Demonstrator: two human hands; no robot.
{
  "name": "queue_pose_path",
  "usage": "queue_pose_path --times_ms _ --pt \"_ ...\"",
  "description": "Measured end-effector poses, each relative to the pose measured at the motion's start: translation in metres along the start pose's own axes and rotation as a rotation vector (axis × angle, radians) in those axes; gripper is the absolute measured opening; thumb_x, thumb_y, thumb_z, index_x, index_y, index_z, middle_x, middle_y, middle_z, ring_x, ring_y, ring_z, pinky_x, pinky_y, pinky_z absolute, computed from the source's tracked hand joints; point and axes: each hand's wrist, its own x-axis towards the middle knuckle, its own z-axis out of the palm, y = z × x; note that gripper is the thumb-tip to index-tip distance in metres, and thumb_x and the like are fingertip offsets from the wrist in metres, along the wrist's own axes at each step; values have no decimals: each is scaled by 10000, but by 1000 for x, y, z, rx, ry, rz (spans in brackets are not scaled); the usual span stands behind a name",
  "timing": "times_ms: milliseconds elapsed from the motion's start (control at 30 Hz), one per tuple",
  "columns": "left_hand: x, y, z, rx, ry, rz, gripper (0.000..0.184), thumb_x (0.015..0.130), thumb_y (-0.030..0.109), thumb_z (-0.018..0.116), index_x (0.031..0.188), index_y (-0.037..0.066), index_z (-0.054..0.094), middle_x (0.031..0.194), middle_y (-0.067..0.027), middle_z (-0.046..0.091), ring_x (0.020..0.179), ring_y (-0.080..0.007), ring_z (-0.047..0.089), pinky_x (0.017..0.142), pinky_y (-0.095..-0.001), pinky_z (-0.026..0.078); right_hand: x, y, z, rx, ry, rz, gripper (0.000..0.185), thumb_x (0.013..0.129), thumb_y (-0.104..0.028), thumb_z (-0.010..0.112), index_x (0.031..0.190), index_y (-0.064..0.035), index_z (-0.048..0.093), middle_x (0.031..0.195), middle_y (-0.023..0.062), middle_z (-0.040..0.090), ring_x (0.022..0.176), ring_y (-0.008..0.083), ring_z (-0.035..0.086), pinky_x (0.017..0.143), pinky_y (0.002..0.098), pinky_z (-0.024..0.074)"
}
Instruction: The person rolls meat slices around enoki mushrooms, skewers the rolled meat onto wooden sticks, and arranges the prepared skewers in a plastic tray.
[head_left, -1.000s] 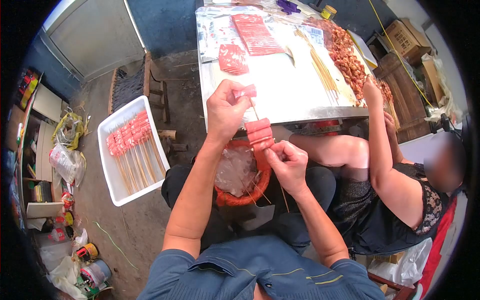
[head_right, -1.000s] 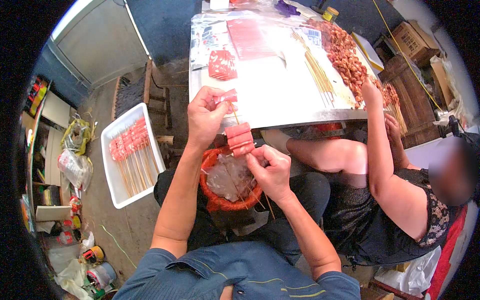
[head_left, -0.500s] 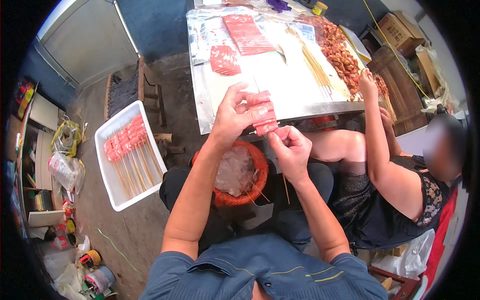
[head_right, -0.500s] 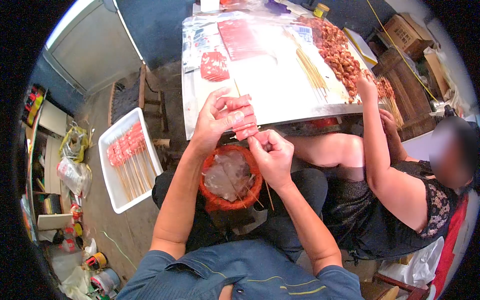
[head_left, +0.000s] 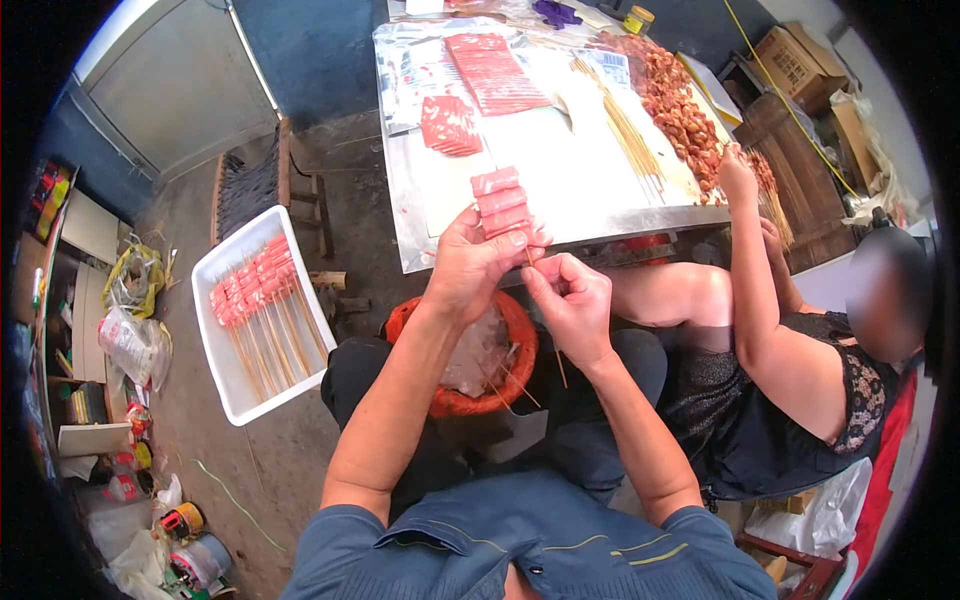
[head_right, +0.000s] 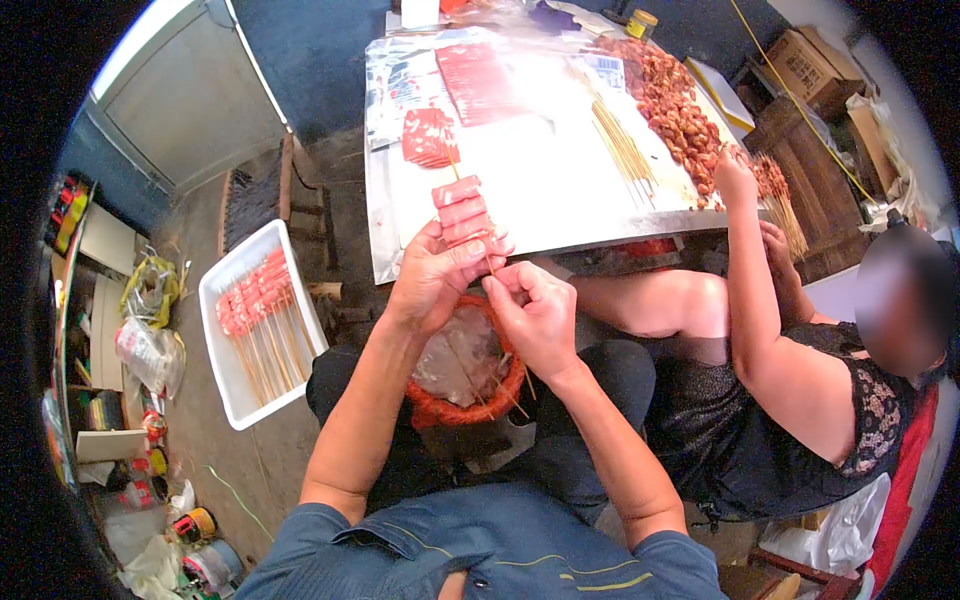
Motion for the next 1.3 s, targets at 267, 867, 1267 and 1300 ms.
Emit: queue_pose_path --times_ms 267,867,1267,1300 --pt "4 9 -1 -11 22 52 339 867 -12 662 1191 12 564 1074 -119 663 983 -245 662 803 -367 565 -14 -3 0 29 -32 9 113 848 -61 721 787 3 651 627 26 599 545 62 525 509 240 431" --pt "4 21 5 -18 120 -43 330 1009 179 537 1295 19 501 1191 -141 617 1029 -270 653 852 -428 572 -19 0 5 -310 36 -329 158 751 4 730 754 -30 576 666 100 571 554 270 584 487 359 454" --pt "-3 29 -4 -76 188 -33 291 944 38 591 1231 73 557 1224 -175 631 1090 -369 649 837 -519 596 17 28 -50 -137 85 -35 129 849 -115 717 869 9 687 742 79 654 614 113 571 573 276 475" --pt "-3 30 -2 -54 199 -43 287 945 38 588 1229 68 556 1227 -183 628 1091 -374 648 832 -521 598 29 38 -60 -93 150 -8 134 856 -118 703 883 13 695 768 80 677 632 98 568 593 268 476"
